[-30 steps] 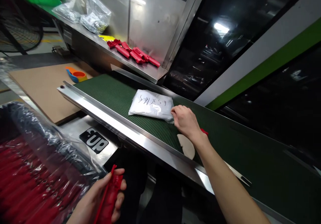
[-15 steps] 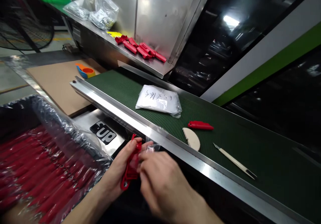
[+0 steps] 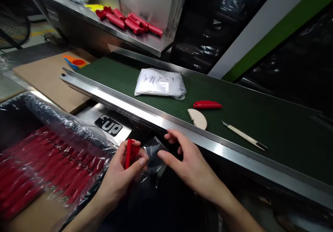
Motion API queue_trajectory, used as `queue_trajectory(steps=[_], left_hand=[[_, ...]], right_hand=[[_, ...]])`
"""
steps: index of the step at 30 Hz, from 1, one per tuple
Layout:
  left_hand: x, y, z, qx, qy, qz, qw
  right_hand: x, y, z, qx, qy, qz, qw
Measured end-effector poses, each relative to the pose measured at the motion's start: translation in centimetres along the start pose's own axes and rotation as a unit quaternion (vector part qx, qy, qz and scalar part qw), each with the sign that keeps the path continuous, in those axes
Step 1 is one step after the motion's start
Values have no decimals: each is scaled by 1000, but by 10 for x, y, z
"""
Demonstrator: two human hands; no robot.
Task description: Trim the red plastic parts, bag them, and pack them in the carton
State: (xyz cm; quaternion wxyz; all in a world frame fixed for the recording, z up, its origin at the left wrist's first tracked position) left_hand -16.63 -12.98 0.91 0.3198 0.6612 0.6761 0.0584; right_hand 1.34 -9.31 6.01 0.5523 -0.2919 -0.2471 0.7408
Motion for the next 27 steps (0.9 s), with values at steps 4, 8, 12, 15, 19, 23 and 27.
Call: queue_trajectory(steps=[4,8,12,15,19,23,27], left_hand=[[-5,-6,3,73,7,8,997],[-14,-16,-1,238,134,-105,956],[-24,-9,-2,254,122,-86,956],[-24,2,7,221,16,-3,975],[-20,4,16,221,-8,3,975],[-18,2,21,286,13,-27,958],[-19,6,19,347,74,-25,934]], right_hand=[[1,11,-8,116,61,92,987],[-5,19,-19,134,113,57,983],[-20,36,-23,152,102,44,982],[-34,46,-16,118,32,50,991],[-43,45,-13,54,-31,25,998],[-40,36,-22,43,6,-40,998],[-36,29,-18,-34,-48,-58,997]])
Point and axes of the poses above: each hand's wrist, its own x-axis towards the middle knuckle, its own y-axis out of the palm, z = x × y, the point moved 3 cm from there along x, towards the middle knuckle, and after that the axes turned 9 degrees about -x, right-handed, at the moved point
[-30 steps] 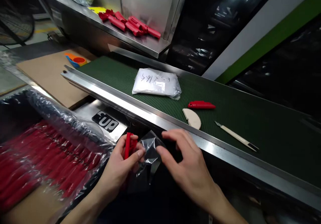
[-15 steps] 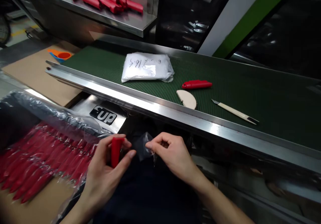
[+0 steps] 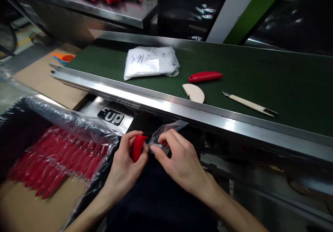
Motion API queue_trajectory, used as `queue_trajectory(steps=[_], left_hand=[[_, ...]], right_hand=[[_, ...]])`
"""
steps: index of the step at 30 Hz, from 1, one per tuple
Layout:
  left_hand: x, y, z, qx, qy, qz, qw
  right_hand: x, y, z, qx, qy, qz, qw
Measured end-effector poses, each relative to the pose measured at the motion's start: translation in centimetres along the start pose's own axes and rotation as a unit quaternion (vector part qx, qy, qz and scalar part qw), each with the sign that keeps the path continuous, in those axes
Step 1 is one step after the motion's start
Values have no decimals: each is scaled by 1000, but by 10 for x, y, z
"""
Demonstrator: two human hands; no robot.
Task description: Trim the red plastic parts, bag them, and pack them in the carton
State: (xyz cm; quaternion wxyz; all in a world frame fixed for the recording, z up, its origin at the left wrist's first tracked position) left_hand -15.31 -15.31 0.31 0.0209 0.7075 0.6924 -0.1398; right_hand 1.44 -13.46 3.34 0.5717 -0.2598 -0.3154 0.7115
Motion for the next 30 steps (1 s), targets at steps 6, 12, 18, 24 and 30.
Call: queue_trajectory(steps=[6,12,18,24,30], left_hand=[[-3,8,-3,120,100,38,987],[18,-1,17,26,-3,-14,1000],[29,-9,26,-60,-42,-7,997],[25,-6,22,-104,-57,5,993],[20,-11,22,-97,7,-2,995]], right_hand=[[6,-11,16,54,-70,86,992],[-18,-42,-3,48,10,-127,991],[-47,-41,8,-117,-207,-119,964],[-52,-21,11,-194,-292,-57,935],[-49,-6,12,-228,-364,-27,903]])
Point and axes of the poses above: each hand's wrist, its own x-axis towards the middle knuckle, its own y-axis out of the palm, z = x × y, the point moved 3 cm from there along x, towards the middle knuckle, and after that the axes turned 9 degrees about -x, right-handed, at the moved point
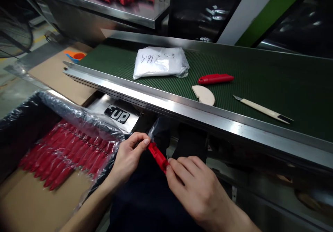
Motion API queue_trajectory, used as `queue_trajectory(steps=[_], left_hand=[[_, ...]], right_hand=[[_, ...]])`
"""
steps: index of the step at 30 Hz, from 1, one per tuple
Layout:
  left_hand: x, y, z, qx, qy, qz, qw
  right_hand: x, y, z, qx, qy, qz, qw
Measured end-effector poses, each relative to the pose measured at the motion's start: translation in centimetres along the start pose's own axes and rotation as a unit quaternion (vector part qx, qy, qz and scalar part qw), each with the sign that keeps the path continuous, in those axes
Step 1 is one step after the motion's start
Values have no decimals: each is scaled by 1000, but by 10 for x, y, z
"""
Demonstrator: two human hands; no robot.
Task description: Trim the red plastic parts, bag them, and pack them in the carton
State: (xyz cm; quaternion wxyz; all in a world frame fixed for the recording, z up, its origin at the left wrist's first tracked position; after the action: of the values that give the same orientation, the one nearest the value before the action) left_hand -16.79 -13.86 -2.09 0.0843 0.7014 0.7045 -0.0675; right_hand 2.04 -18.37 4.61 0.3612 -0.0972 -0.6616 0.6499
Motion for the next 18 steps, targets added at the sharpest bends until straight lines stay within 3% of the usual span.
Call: queue_trajectory(steps=[3,7,11,14,16,18], left_hand=[[-6,0,0,16,52,-13,998],[-15,0,4,14,80,-60,995],[-25,6,9,6,97,-94,991],[-31,14,13,-7,104,-105,989],[-34,15,13,-10,118,-113,987],[-34,11,10,-3,136,-116,984]], right_hand=[[5,8,0,-21,28,-17,999],[9,15,6,19,116,-148,982],[7,27,16,28,279,-258,925],[5,40,18,104,396,-262,874],[6,47,16,150,377,-229,885],[8,47,10,163,293,-189,923]])
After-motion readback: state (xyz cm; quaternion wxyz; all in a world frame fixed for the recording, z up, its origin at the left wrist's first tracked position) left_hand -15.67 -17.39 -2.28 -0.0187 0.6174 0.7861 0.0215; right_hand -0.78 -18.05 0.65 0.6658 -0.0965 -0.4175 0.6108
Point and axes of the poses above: each hand's wrist, its own x-axis towards the middle knuckle, its own y-axis out of the palm, z = x × y, the point moved 3 cm from there along x, towards the middle knuckle, and after that the axes turned 9 degrees about -x, right-handed, at the moved point
